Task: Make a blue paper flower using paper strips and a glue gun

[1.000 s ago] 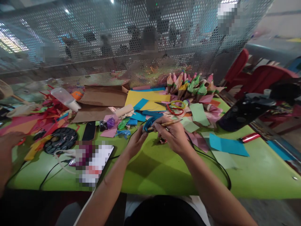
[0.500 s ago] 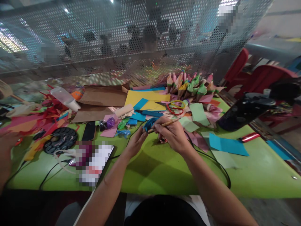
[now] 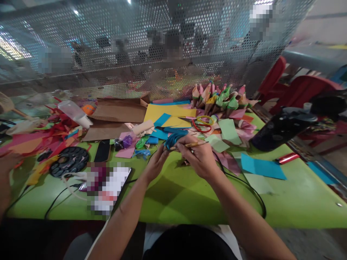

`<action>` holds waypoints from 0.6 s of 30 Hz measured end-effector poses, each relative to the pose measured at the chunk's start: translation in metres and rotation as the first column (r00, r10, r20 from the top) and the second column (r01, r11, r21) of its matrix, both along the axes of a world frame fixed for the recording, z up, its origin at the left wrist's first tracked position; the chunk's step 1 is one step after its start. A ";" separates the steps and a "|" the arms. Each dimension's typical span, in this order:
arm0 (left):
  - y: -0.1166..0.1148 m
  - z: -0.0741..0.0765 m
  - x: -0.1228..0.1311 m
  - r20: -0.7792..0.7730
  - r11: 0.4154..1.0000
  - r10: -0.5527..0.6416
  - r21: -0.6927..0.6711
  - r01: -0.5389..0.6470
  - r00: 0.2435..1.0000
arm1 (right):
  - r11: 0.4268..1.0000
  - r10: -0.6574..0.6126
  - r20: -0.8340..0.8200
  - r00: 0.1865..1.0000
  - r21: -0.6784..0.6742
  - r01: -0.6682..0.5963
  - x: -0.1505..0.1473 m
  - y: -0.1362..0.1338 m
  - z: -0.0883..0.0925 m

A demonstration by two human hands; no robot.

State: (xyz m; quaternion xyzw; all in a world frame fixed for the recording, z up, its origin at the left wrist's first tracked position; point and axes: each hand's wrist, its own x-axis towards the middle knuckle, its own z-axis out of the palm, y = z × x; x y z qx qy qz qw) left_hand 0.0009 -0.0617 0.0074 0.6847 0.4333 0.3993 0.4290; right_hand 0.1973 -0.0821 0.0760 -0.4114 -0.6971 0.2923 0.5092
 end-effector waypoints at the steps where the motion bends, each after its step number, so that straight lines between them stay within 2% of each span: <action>1: 0.000 -0.001 0.000 0.002 1.000 0.006 0.007 -0.006 1.000 | 1.000 -0.001 0.000 1.000 0.004 0.001 0.000 0.000 0.000; 5: 0.001 0.000 0.001 0.017 0.999 0.032 0.014 -0.032 0.999 | 1.000 -0.005 -0.046 0.999 0.011 0.005 0.002 0.000 -0.002; 10: 0.000 0.005 0.002 0.068 1.000 0.019 -0.001 -0.019 0.998 | 1.000 -0.020 -0.183 0.983 -0.004 0.019 0.003 0.000 -0.001; 15: 0.000 0.007 0.002 0.068 0.999 0.031 -0.031 -0.029 0.997 | 0.999 0.010 -0.164 0.986 -0.044 -0.017 0.002 0.001 -0.003; 18: 0.000 0.008 0.002 0.095 0.999 0.029 -0.044 -0.025 0.995 | 0.999 0.009 -0.208 0.978 -0.039 -0.018 0.001 0.002 0.001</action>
